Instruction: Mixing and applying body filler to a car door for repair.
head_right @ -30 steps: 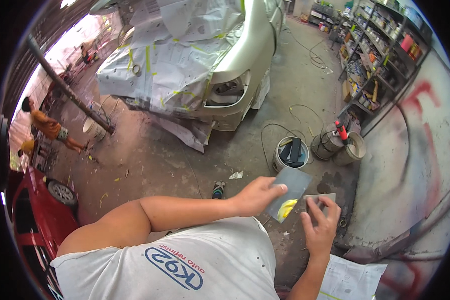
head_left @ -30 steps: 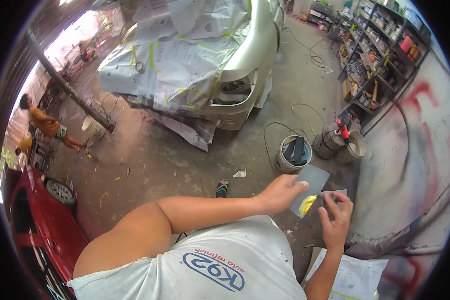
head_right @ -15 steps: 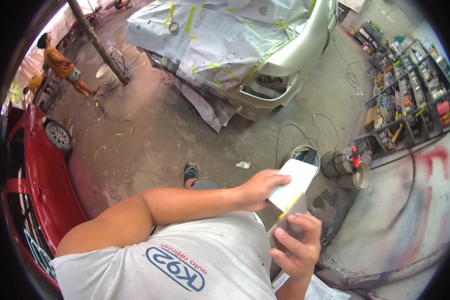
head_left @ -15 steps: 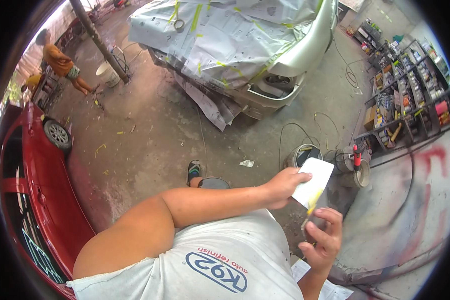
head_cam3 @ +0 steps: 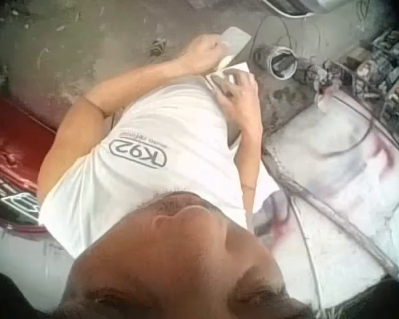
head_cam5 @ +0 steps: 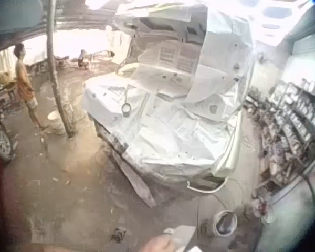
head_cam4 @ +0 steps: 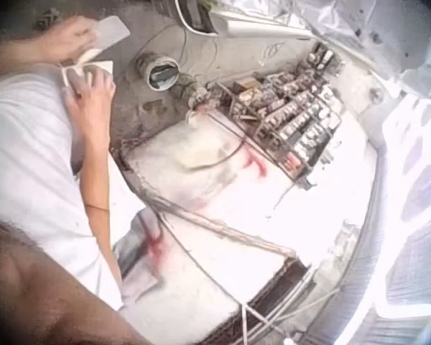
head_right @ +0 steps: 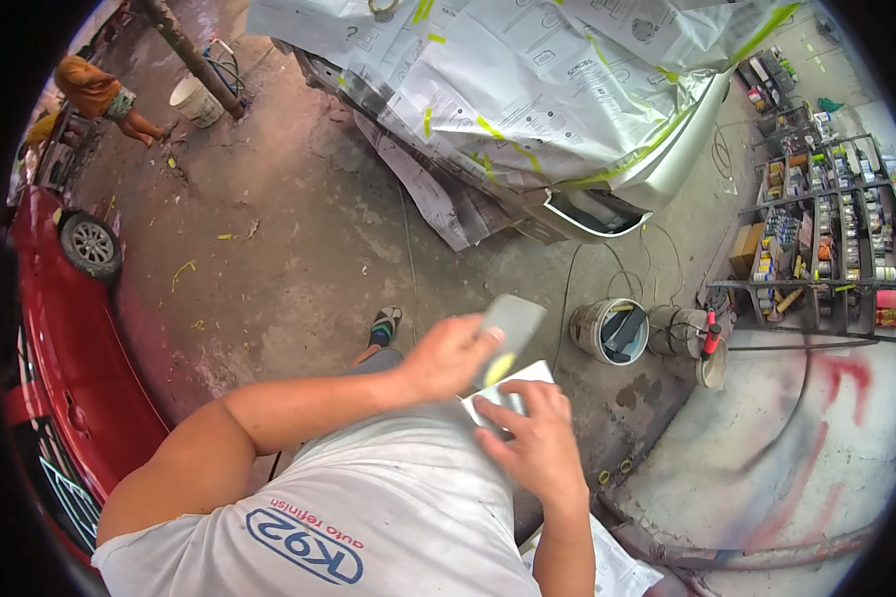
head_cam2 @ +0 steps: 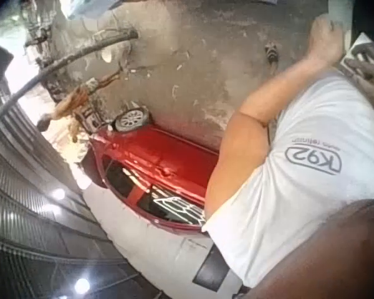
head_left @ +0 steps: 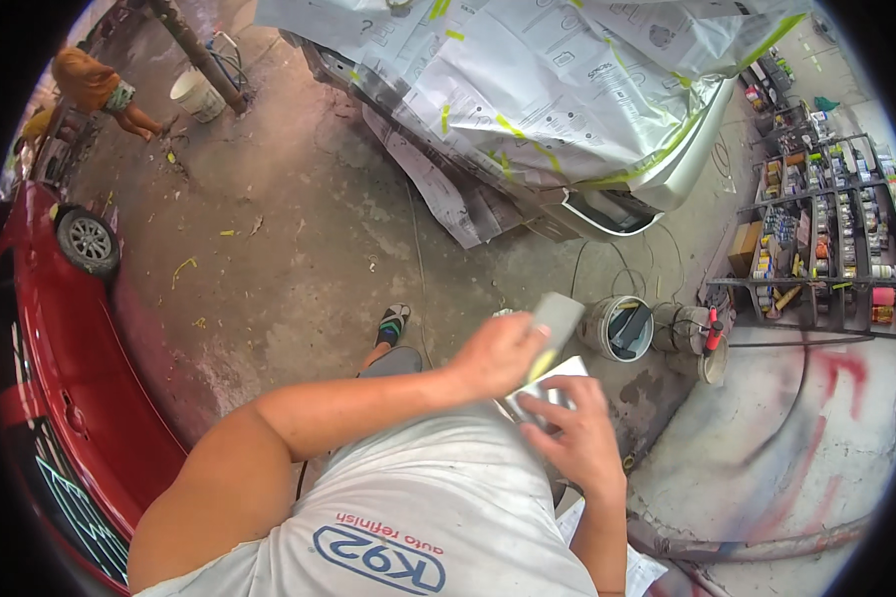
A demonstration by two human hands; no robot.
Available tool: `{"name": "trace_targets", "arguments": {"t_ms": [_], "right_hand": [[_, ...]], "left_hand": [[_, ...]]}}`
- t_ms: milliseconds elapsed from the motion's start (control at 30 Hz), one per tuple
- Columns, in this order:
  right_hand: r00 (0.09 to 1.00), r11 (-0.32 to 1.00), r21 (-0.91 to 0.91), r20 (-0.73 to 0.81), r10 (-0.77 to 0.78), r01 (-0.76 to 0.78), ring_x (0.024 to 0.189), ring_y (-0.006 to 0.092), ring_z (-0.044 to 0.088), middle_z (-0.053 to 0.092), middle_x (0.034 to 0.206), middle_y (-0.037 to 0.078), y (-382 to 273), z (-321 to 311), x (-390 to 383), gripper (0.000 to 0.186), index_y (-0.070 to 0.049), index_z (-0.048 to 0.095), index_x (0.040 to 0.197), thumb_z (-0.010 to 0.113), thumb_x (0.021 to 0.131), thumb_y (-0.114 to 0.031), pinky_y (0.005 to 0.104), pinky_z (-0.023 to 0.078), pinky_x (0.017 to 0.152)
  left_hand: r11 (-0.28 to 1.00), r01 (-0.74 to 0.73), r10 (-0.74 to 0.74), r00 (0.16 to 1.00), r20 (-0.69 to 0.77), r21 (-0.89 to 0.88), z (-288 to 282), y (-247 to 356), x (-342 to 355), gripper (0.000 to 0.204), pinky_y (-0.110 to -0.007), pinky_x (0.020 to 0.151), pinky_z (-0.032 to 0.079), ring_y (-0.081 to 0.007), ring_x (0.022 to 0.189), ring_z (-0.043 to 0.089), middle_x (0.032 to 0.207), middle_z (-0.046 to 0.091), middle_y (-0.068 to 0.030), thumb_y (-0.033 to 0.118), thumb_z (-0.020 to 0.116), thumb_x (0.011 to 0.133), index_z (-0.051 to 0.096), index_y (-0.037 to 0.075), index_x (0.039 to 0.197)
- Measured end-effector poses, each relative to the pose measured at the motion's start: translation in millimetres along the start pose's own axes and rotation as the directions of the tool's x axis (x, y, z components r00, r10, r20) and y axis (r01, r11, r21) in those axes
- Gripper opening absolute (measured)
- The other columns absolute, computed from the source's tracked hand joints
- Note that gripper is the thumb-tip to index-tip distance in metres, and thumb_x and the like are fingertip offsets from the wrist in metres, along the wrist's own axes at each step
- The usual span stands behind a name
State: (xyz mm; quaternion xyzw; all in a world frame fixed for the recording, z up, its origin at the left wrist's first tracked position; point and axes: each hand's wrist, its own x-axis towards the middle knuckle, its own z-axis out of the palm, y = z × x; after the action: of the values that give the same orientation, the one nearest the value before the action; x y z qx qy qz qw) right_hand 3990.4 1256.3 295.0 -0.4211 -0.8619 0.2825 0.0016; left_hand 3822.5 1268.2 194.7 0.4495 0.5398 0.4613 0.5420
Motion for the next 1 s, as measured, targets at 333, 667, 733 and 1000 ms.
{"name": "trace_targets", "arguments": {"t_ms": [333, 667, 733, 1000], "right_hand": [[0.956, 0.946, 0.205, -0.202, -0.211, 0.252, 0.109, 0.0274, 0.049, 0.056, 0.114, 0.007, -46.0, 19.3, 96.4, 0.04, -0.022, 0.074, 0.106, 0.08, 0.067, -0.019, 0.042, 0.045, 0.091], [0.998, 1.0, 0.008, -0.054, -0.013, 0.013, 0.108, 0.0302, 0.05, 0.056, 0.113, 0.007, -52.1, 12.1, 125.5, 0.04, -0.019, 0.073, 0.108, 0.077, 0.069, -0.018, 0.0404, 0.043, 0.093], [0.999, 1.0, -0.006, 0.053, 0.004, -0.003, 0.107, 0.03, 0.05, 0.057, 0.112, 0.006, -38.9, 13.4, 119.8, 0.039, -0.02, 0.073, 0.108, 0.077, 0.069, -0.02, 0.0401, 0.043, 0.093], [0.98, 0.934, 0.308, -0.136, -0.147, 0.183, 0.112, 0.0296, 0.05, 0.056, 0.117, 0.009, 1.0, 44.0, 141.7, 0.042, -0.02, 0.073, 0.109, 0.08, 0.067, -0.023, 0.042, 0.044, 0.093]], "left_hand": [[0.127, 0.521, -0.338, 0.823, 0.457, -0.844, -110.2, -9.8, 14.1, 0.029, -0.037, 0.084, 0.053, -0.0239, 0.095, 0.066, 0.108, 0.065, -0.0131, 0.019, 0.051, 0.097, 0.056, -0.003, 0.116], [0.92, 0.314, -0.319, 0.948, 0.017, -0.233, -125.5, 4.5, 31.3, 0.032, -0.03, 0.069, 0.052, -0.013, 0.077, 0.063, 0.08, 0.066, -0.0081, 0.027, 0.051, 0.099, 0.06, -0.004, 0.099], [0.89, 0.371, -0.392, 0.92, -0.029, -0.266, -125.6, 7.4, 39.3, 0.032, -0.031, 0.066, 0.051, -0.0128, 0.074, 0.062, 0.077, 0.065, -0.0079, 0.027, 0.05, 0.099, 0.061, -0.003, 0.097], [0.196, 0.495, -0.489, 0.798, 0.353, -0.847, -120.3, -41.6, 51.5, 0.031, -0.039, 0.083, 0.053, -0.0226, 0.097, 0.065, 0.108, 0.064, -0.0133, 0.022, 0.052, 0.097, 0.056, -0.003, 0.116]]}}
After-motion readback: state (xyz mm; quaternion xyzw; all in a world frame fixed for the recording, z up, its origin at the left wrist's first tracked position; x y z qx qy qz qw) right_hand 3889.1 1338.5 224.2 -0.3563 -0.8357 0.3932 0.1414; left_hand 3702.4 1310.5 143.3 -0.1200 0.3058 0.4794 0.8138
